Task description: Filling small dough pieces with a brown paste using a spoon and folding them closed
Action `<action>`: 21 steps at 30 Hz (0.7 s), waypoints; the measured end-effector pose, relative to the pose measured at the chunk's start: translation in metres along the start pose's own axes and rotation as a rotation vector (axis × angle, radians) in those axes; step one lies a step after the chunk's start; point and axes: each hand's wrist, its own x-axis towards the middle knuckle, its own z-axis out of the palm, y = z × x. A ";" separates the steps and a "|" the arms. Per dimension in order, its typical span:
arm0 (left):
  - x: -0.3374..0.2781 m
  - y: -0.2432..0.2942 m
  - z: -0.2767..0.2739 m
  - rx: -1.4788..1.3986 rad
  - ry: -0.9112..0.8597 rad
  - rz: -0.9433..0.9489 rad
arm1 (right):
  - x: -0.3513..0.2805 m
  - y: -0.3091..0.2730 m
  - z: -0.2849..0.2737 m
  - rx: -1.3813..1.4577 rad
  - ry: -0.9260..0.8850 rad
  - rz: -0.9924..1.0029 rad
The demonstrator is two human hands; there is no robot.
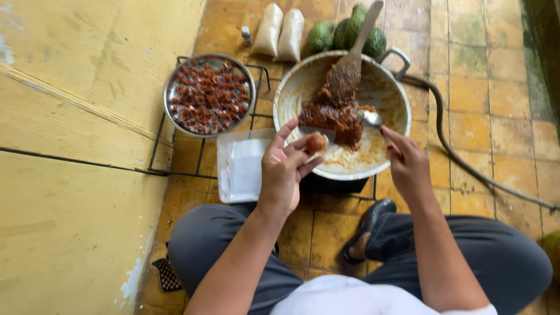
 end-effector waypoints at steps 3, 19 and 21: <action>0.003 -0.007 -0.001 -0.012 -0.003 -0.072 | -0.008 0.063 0.025 -0.389 -0.293 0.366; 0.004 -0.054 0.003 0.048 0.054 -0.218 | -0.008 -0.056 0.031 1.095 -0.186 0.580; -0.001 -0.051 0.008 0.026 0.065 -0.241 | -0.014 -0.045 0.037 1.103 -0.131 0.541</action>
